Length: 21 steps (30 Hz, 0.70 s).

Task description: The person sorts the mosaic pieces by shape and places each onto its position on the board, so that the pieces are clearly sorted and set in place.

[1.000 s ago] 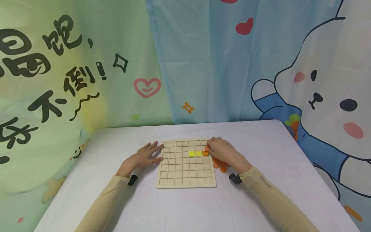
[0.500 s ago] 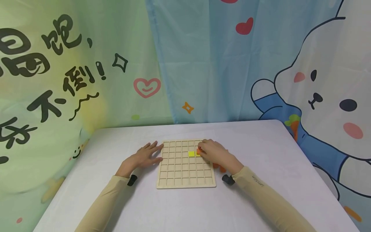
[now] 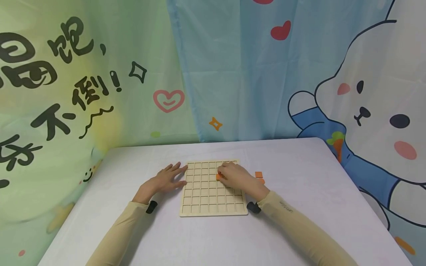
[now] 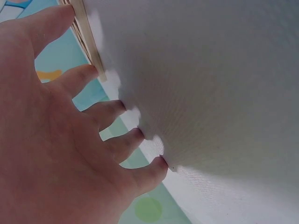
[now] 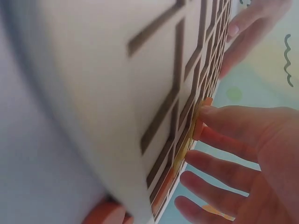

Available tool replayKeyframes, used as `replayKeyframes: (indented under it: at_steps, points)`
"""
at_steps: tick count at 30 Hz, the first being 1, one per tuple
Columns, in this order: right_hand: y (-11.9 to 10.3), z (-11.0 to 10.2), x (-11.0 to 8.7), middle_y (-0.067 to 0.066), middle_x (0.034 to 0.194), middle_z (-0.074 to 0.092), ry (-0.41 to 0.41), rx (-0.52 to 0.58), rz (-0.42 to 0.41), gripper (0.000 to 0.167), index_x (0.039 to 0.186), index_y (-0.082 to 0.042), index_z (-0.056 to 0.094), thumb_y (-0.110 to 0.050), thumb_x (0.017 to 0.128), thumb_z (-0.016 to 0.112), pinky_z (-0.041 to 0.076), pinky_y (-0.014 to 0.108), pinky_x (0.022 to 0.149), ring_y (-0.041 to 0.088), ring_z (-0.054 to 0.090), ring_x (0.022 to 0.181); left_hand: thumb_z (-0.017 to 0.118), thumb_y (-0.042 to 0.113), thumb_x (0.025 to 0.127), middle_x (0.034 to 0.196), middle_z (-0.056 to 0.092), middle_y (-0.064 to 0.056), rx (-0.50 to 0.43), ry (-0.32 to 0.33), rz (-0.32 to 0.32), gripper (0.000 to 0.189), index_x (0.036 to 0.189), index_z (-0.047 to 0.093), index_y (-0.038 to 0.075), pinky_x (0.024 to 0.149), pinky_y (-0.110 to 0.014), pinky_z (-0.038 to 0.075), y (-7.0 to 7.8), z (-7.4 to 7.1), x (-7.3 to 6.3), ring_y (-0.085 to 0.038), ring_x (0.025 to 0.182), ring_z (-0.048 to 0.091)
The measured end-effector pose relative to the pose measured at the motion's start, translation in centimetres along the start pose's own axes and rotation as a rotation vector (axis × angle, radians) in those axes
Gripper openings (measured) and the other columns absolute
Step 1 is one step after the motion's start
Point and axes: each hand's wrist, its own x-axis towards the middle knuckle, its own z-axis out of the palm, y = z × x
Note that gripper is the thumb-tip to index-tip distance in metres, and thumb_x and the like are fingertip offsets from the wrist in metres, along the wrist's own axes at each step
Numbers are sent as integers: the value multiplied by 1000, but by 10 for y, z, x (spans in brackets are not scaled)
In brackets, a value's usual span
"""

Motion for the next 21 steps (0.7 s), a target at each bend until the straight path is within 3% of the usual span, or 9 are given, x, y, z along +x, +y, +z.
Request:
replayKeyframes:
  at_steps: [4,9,14,21]
  points:
    - [-4,3,3,4,101,67,10,-17,-27,12,103,-7,71,-17,95,69,53,36,77,18,61,89,52,56,100,169,16,-13,1,-3,-9,72,161,25,28,123,-65,13,1,0,0,-45,155,12]
    - [-8,6,8,7,109,68,-4,0,-15,16,107,-7,71,-17,95,69,55,40,86,24,63,102,51,56,100,169,15,-12,7,-5,-15,71,161,25,29,123,-64,13,1,0,2,-44,155,12]
    - [-9,9,13,7,110,68,-5,-15,-24,17,107,-7,71,-18,94,70,55,42,90,26,64,104,51,57,100,169,15,-11,13,-8,-18,72,161,24,29,124,-64,12,0,1,2,-44,155,11]
    - [-12,12,18,5,104,66,-20,-27,-16,15,104,-8,71,-19,94,72,52,35,76,18,59,89,52,56,100,169,16,-12,16,-3,-11,72,161,26,29,123,-65,14,-2,2,3,-45,154,13]
